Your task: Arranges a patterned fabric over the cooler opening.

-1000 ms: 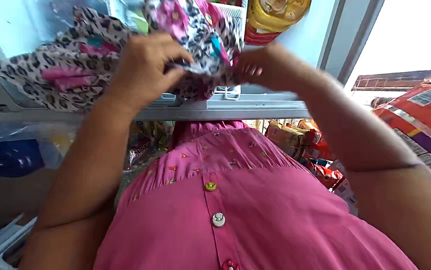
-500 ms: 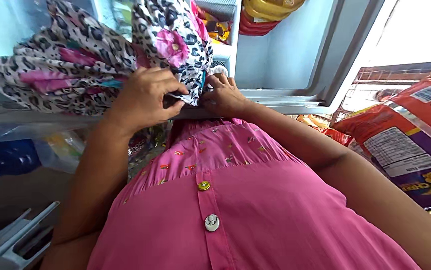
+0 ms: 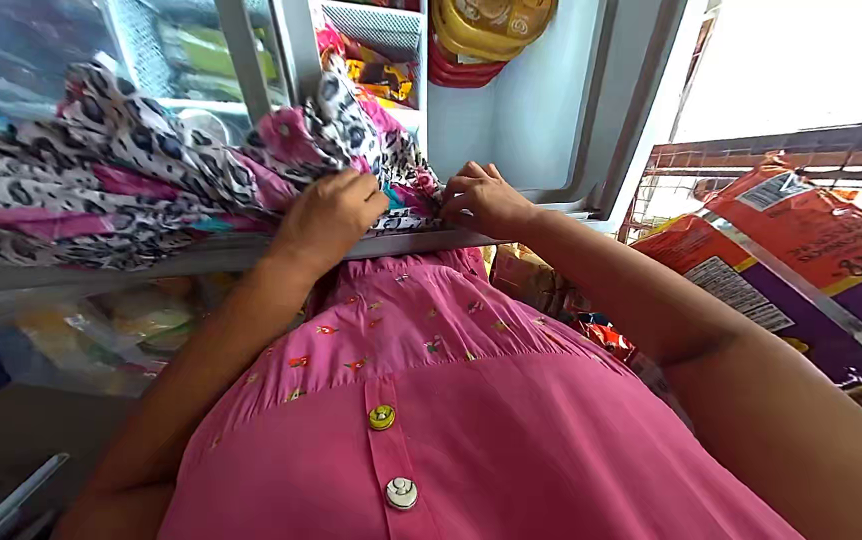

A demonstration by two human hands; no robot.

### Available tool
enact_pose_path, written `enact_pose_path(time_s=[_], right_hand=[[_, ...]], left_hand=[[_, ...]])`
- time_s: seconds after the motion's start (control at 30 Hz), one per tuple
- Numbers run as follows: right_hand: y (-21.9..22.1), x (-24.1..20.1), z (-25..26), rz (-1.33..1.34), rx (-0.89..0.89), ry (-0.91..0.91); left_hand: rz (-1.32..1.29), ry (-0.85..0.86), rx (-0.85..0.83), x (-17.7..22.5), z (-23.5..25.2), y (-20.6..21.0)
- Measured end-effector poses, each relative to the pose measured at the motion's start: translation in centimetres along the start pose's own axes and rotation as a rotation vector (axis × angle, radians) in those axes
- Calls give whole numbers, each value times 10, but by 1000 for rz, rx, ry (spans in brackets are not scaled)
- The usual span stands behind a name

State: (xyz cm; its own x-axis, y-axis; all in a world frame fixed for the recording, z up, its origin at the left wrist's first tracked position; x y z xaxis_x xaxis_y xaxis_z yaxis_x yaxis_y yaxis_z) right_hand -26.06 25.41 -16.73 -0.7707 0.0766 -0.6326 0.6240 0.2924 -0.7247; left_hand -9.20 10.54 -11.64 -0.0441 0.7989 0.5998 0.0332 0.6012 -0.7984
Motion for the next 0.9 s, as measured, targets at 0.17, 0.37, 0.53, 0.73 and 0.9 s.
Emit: enact_pose_path(time_s=[0.17,0.37,0.53,0.73,0.9], right_hand=[[-5,3,-3,-13,-56,61],[-32,27,-30,-125,-304,235],[-49,50,-53,-219,-406,373],[-61,65,-71,-379,-562,499],[-66,79,-91,-555,-618,541]], left_hand=[[-38,62,-128,3,10,15],[-156,180,-88,10,31,29],[66,22,-136,4,39,18],[-26,-1,-331,0,49,34],[-253,14,-359,12,69,43]])
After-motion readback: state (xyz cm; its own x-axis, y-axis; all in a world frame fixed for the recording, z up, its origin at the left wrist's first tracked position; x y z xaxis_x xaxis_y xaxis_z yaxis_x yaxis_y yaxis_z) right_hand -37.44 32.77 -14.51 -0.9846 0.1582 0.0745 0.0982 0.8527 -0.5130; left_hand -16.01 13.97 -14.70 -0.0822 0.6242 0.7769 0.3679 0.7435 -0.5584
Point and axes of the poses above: each hand's wrist, its own z-axis towards the middle knuckle, its own y-axis out of the palm, x = y × z, the point moved 4 cm from there along z, towards the middle knuckle, and after that the axes turned 6 degrees about -z, right-handed, at the moved point
